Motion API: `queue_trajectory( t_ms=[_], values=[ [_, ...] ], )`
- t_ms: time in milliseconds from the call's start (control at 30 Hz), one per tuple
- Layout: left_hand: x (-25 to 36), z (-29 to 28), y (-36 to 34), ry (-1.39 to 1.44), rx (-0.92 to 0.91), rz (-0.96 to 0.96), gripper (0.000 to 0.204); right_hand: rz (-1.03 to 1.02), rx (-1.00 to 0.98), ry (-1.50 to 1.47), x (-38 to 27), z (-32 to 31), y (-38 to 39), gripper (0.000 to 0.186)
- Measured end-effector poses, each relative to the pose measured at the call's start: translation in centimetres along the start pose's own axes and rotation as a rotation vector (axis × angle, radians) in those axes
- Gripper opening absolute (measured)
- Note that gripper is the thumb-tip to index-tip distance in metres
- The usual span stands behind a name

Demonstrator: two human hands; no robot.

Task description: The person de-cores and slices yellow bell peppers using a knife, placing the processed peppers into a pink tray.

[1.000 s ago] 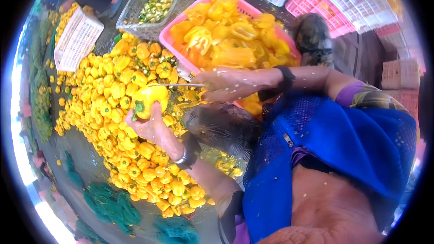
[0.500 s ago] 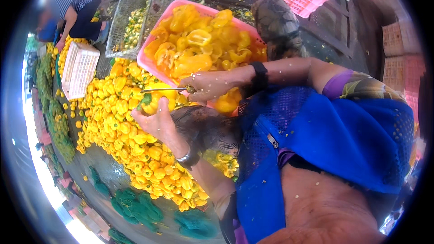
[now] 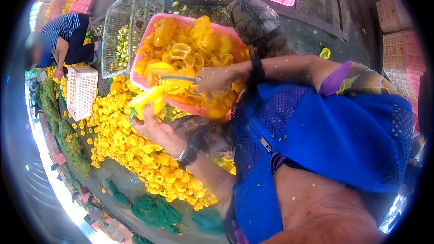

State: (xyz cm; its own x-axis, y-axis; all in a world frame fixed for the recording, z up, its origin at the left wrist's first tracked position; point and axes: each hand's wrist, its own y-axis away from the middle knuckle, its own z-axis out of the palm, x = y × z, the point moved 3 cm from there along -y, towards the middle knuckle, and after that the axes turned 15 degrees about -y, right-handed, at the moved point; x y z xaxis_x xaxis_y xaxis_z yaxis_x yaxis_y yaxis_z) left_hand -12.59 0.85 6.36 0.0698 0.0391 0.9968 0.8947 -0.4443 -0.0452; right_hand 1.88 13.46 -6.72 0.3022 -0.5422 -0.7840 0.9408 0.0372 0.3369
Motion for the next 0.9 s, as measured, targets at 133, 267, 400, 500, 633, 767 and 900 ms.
queue_trajectory(
  t_ms=[133, 267, 400, 500, 633, 767, 900],
  values=[
    [-2.2, 1.7, 1.9, -0.115, -0.179, 0.073, 0.049, -0.080, -0.085, -0.615, -3.3, 1.4, 0.8, 0.045],
    [-2.3, 3.6, 4.1, -0.101, -0.314, 0.055, 0.051, -0.337, -0.033, -0.094, -0.9, -1.6, -3.1, 0.037],
    [-4.1, 1.6, 4.1, -0.366, -0.178, -0.154, 0.047, -0.444, 0.228, 0.211, -2.9, -0.1, -0.7, 0.036],
    [-4.2, 1.2, 4.4, -0.591, -0.244, -0.256, 0.036, -0.728, 0.400, 0.478, -3.4, 0.0, 0.0, 0.038],
    [-5.9, 0.2, 4.3, -0.730, -0.253, -0.104, 0.030, -0.596, 0.344, 0.651, -4.2, 1.4, 1.7, 0.041],
    [-5.8, 1.4, 4.8, -0.687, -0.161, 0.033, 0.030, -0.617, 0.343, 0.747, -4.5, 2.7, 2.5, 0.041],
    [-6.4, 1.7, 5.0, -0.836, -0.075, -0.041, 0.028, -0.679, 0.349, 0.837, -4.4, 2.9, 2.1, 0.040]
  ],
)
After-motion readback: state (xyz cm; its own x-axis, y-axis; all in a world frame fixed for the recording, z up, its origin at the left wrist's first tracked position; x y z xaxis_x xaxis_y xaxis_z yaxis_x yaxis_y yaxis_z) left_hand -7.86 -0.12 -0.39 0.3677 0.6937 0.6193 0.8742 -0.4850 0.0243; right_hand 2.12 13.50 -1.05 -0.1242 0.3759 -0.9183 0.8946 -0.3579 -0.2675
